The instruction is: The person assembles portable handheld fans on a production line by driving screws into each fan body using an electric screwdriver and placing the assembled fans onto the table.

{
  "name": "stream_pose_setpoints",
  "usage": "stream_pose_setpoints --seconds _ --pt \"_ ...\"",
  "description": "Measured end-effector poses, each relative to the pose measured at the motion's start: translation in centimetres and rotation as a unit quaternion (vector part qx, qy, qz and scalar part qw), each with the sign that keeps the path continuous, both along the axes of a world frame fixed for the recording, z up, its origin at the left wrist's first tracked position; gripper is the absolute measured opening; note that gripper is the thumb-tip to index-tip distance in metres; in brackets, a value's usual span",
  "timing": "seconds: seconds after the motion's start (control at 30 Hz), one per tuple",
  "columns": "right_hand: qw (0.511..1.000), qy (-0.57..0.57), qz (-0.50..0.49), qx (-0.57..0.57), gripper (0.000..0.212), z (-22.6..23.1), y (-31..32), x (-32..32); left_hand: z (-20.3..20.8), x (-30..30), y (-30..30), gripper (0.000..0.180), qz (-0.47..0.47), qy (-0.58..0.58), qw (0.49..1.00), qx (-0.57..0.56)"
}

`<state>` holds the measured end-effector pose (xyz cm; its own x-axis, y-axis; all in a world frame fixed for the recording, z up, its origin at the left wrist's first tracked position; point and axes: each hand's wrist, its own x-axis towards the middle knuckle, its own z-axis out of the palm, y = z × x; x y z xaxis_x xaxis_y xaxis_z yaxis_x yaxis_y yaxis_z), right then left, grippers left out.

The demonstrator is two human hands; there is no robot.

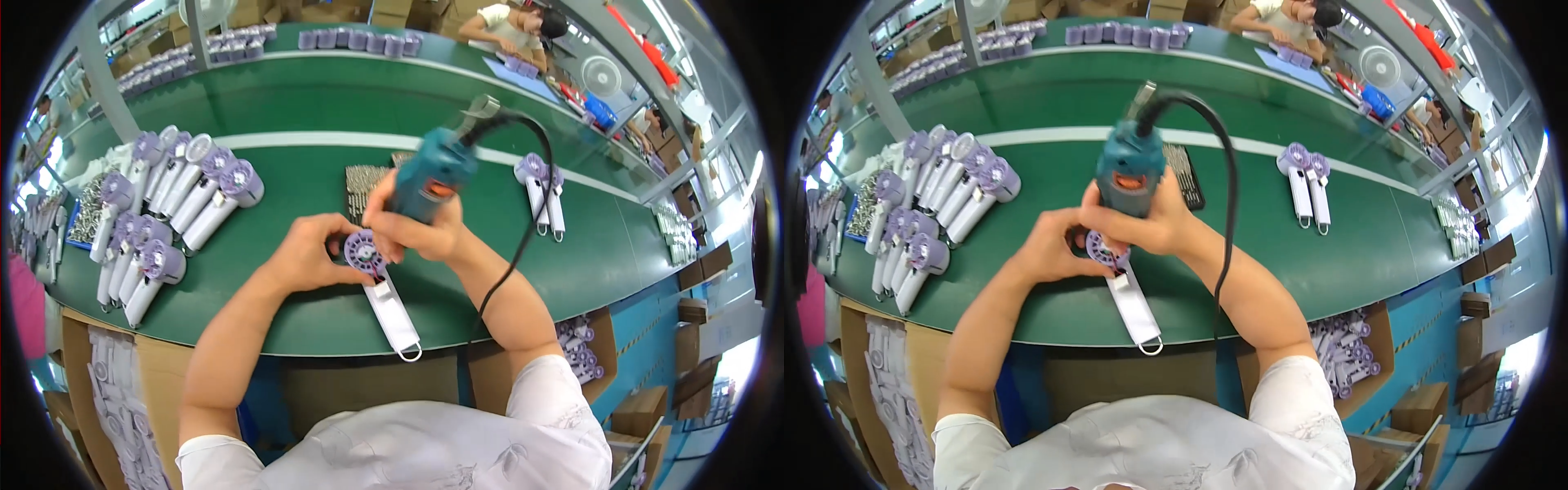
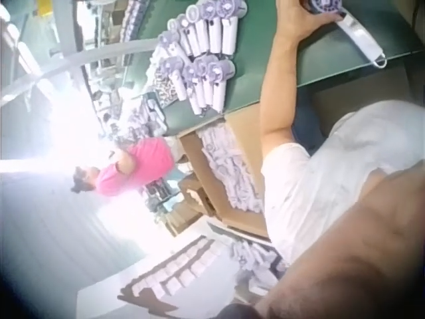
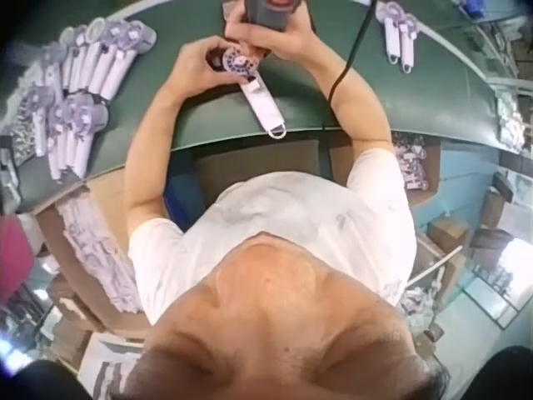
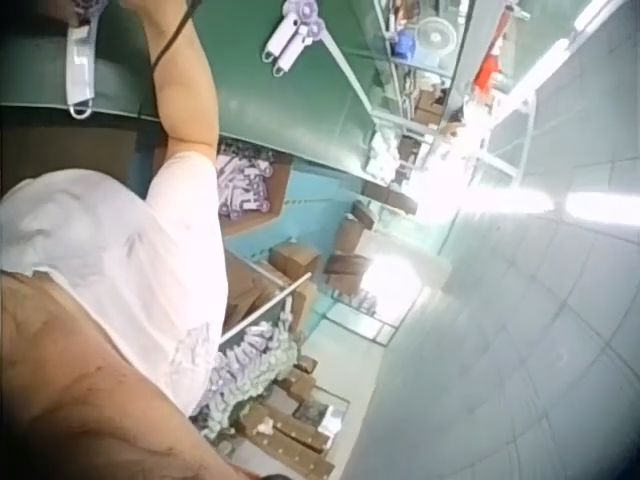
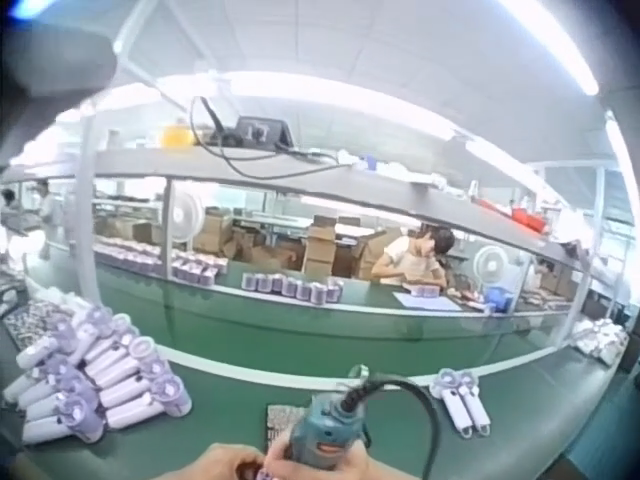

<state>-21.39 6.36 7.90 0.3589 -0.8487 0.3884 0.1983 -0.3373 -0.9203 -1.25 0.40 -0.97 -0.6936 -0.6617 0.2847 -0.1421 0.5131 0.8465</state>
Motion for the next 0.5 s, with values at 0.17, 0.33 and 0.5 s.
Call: stream_pose_setpoints --seconds 0.17,0.33,0.5 --pt "0.974 0.165 -0.089 -0.13 0.02 5.4 4.4 0.1 1.3 1.0 1.2 0.063 0.038 -0.043 0.998 -0.035" --pt "0.841 0.465 -0.207 -0.18 0.042 0.4 7.8 0.0 -0.5 0.6 0.5 0.058 0.033 -0.005 0.997 -0.064" --pt "0.778 0.58 -0.223 -0.094 0.052 -2.6 10.3 0.1 -0.3 0.0 1.7 0.057 0.078 0.01 0.989 -0.128"
